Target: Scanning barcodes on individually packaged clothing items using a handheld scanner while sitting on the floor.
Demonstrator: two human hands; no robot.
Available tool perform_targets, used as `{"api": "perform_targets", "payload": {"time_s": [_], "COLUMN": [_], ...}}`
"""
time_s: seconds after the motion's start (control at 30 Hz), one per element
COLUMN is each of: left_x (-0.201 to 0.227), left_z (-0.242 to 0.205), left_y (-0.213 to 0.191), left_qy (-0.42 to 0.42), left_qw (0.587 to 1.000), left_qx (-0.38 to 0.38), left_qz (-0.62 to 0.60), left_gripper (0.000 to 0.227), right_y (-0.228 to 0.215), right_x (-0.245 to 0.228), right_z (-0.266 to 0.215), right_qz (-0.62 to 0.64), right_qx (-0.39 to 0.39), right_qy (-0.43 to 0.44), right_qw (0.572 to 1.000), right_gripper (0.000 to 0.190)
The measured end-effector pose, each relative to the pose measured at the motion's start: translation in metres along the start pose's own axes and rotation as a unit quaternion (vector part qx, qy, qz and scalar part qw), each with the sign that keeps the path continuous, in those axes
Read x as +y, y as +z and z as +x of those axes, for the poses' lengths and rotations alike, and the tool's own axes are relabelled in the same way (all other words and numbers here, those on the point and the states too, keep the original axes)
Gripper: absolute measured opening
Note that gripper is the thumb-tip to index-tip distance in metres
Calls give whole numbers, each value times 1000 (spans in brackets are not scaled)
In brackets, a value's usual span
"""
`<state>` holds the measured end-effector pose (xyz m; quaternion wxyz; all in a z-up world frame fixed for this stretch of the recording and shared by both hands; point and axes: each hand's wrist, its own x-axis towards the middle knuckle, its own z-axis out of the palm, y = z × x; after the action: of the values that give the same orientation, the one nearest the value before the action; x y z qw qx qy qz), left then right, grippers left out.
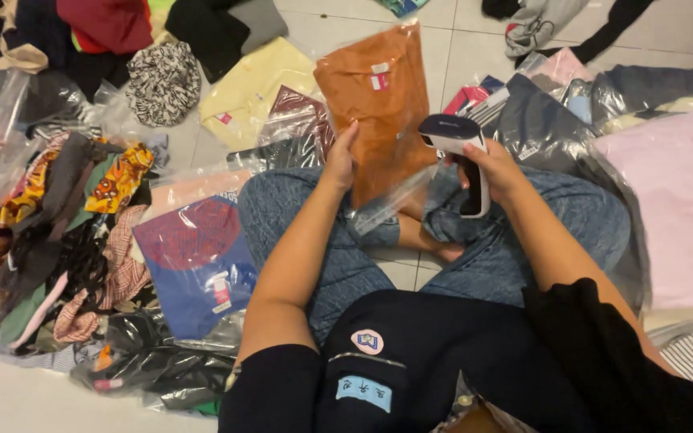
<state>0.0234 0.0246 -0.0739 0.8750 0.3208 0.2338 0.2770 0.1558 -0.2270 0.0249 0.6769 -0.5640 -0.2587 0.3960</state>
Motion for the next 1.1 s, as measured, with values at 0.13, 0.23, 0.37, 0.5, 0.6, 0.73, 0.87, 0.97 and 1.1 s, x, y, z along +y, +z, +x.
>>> {"api": "perform_targets", "payload": {"time_s": [0.13, 0.23, 0.37, 0.5, 0.6, 0.73, 0.87, 0.97, 1.1], "left_x": [20, 19, 13, -28, -16, -11, 8, -18, 14], "left_z": [-47, -64, -51, 29, 8, 7, -20, -2, -29], "left_y": [55, 76, 57, -41, -22, -17, 3, -1, 17], "left_qy": [31, 100, 115, 170, 207, 217, 166, 116, 86], "left_qw": [998, 989, 981, 898, 880, 874, 832, 817, 831], "left_qx": [48, 89, 86, 13, 29, 30, 31, 26, 43], "left_qz": [38, 68, 130, 405, 426, 433, 528, 564, 548], "left_gripper": [46, 52, 67, 74, 64, 62, 70, 82, 92], "right_y": [-13, -11, 3, 10, 11, 10, 11, 19, 9], "right_x": [40, 41, 25, 17, 16, 22, 35, 34, 41], "right_z": [1, 4, 3, 3, 4, 9, 8, 7, 14], "right_qz": [7, 26, 12, -20, -23, -34, -88, -107, -115], "right_qx": [-10, -24, 16, 80, 112, 123, 73, 57, 72], "right_qy": [-2, 1, 35, 61, 73, 81, 123, 143, 151], "right_qw": [1000, 999, 999, 995, 991, 988, 986, 982, 979], "right_gripper": [46, 49, 60, 69, 67, 68, 66, 63, 66]}}
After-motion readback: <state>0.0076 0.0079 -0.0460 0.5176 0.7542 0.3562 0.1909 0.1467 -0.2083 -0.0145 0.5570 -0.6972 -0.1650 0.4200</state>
